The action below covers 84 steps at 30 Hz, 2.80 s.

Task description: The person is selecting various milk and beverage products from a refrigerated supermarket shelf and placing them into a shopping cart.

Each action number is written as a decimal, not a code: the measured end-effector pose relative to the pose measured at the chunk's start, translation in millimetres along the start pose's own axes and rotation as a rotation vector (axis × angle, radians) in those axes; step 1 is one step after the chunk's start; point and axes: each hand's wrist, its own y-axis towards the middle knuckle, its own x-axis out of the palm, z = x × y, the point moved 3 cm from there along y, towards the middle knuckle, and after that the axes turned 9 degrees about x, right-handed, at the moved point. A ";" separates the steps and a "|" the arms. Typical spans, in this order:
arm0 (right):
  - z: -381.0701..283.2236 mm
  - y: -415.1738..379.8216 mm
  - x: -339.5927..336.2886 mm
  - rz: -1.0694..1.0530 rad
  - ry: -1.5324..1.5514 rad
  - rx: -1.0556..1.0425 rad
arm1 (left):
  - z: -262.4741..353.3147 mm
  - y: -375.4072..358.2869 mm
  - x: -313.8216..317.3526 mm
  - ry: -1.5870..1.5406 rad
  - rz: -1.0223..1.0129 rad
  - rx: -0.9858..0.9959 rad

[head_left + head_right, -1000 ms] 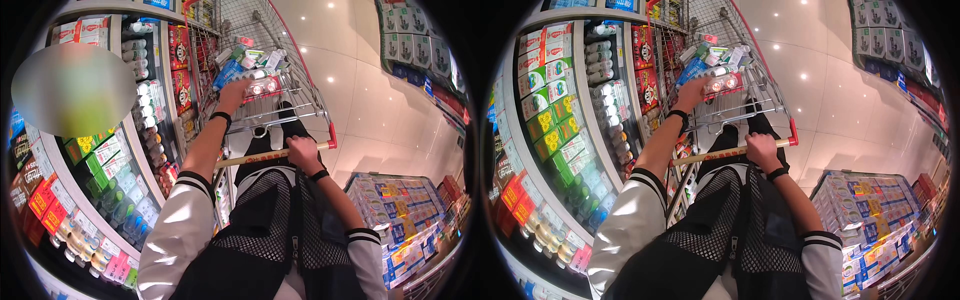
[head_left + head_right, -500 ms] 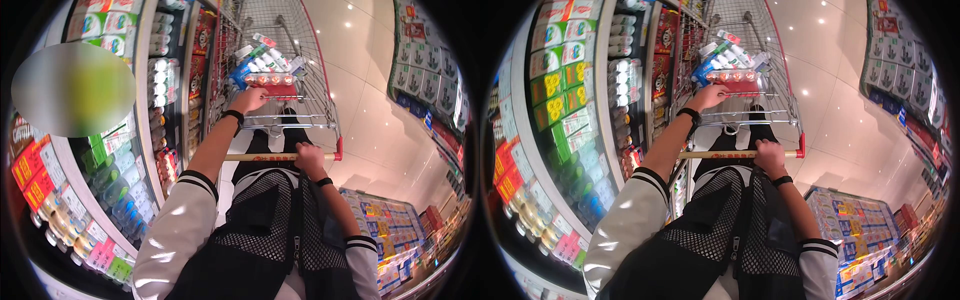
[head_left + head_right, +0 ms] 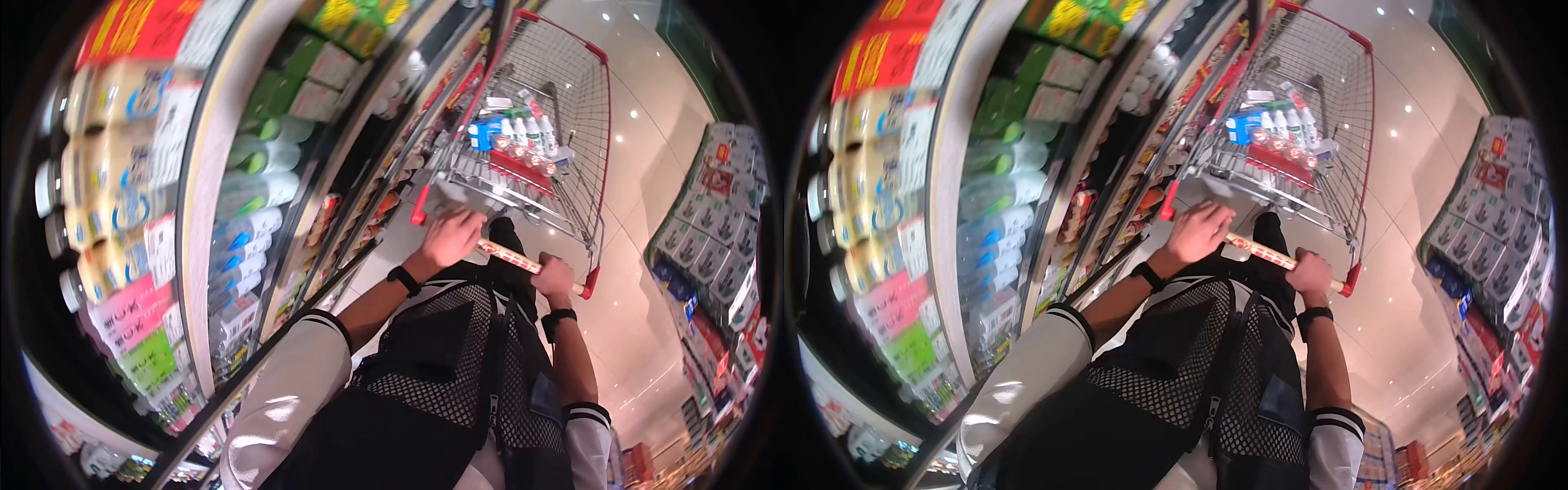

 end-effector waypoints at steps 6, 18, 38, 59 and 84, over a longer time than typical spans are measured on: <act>-3.0 9.0 -2.1 0.076 0.009 0.028 | -20.6 -33.1 18.1 0.182 -0.009 0.188; -11.2 8.9 -0.2 0.107 -0.057 0.075 | -36.4 -41.8 19.3 0.284 -0.019 0.285; 6.2 -1.4 16.4 0.214 0.171 -0.116 | 4.5 -68.9 51.3 0.191 0.104 -0.001; 37.8 -82.6 74.1 0.323 0.088 -0.137 | 77.8 -158.2 85.6 0.421 0.002 -0.220; 16.4 -116.6 97.6 0.067 -0.037 -0.005 | -174.4 -232.6 -102.3 0.448 0.474 -0.616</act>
